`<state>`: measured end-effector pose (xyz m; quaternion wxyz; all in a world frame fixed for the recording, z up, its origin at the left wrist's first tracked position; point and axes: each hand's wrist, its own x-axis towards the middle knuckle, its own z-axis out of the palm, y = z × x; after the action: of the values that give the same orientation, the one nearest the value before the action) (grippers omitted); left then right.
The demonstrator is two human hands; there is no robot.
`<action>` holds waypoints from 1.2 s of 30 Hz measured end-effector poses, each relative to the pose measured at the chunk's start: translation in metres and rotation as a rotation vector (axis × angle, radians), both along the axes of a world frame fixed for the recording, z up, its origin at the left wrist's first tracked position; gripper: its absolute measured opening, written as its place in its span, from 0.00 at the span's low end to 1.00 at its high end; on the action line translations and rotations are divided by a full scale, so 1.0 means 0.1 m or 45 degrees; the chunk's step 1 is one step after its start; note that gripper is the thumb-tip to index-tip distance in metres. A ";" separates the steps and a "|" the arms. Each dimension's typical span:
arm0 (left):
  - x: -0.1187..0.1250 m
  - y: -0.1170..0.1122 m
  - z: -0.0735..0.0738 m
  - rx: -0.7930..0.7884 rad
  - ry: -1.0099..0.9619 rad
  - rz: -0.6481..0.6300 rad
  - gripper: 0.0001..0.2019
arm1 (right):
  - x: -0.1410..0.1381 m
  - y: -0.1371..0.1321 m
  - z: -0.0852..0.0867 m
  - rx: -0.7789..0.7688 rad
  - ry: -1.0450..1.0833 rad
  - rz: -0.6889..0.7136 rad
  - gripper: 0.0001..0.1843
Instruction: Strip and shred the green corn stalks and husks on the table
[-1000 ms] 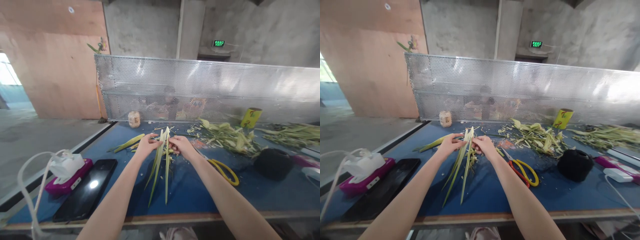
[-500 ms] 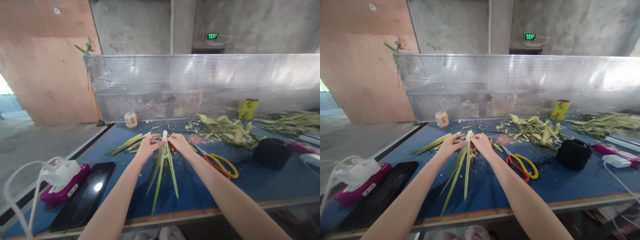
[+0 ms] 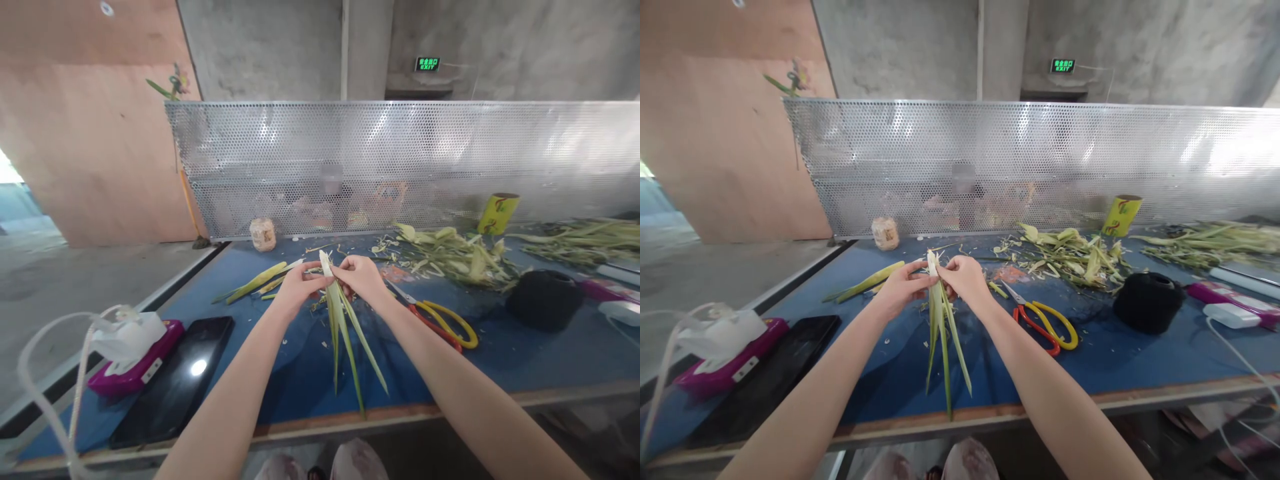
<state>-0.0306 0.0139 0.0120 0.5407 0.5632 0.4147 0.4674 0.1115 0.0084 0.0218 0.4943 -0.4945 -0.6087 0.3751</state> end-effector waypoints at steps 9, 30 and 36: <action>0.02 -0.03 0.02 0.042 -0.051 0.110 0.27 | -0.05 0.01 -0.02 0.144 -0.061 0.029 0.09; 0.02 -0.07 0.07 0.069 -0.353 0.041 0.31 | -0.09 0.02 0.22 0.201 -0.166 0.089 0.08; -0.05 -0.05 0.04 0.064 -0.327 0.035 0.34 | -0.14 0.02 0.24 0.142 -0.224 0.146 0.08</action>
<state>-0.0355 0.0088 0.0162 0.5686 0.5063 0.3377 0.5534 0.0972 0.0108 0.0462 0.4435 -0.4615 -0.6969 0.3235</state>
